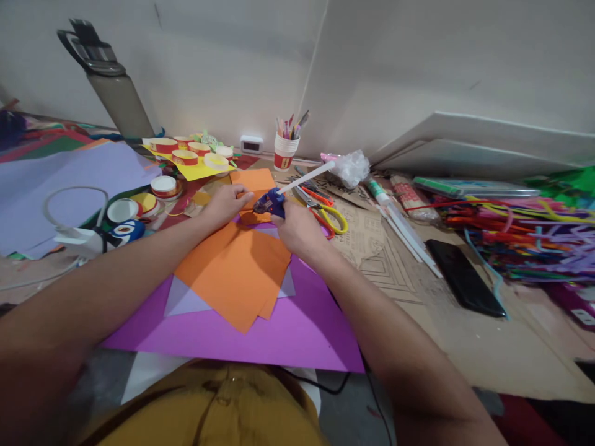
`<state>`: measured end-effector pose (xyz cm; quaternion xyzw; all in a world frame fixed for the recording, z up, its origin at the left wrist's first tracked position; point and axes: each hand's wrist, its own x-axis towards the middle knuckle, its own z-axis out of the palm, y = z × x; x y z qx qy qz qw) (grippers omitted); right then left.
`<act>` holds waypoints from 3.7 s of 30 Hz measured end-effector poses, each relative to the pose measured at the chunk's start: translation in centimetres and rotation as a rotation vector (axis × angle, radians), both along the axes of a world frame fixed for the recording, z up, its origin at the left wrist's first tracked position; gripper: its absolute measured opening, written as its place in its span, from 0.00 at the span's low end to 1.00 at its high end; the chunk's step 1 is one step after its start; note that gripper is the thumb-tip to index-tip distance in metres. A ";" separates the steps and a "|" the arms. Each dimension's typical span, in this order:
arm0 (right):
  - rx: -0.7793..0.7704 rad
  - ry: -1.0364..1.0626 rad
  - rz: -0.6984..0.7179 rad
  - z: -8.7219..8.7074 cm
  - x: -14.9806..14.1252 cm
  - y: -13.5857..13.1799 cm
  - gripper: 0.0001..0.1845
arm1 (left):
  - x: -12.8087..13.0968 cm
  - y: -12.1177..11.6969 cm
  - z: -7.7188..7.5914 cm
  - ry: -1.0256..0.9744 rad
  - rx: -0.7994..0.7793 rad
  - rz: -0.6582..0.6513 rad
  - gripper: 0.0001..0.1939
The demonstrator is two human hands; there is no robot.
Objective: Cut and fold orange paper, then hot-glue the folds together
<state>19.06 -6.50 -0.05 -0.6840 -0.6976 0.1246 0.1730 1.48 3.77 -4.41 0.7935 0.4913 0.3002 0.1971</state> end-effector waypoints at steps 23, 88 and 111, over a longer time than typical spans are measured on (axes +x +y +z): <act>0.007 -0.027 -0.074 0.6 2.6 -1.2 0.17 | 0.1 0.0 0.0 0.010 0.001 0.025 0.14; -0.081 0.756 -0.211 -1.5 6.0 -1.0 0.04 | -0.4 0.2 -0.2 -0.023 -0.011 -0.008 0.14; 0.252 0.761 -0.835 -3.5 18.5 -3.2 0.07 | -0.6 -0.1 0.1 -0.020 -0.003 -0.083 0.25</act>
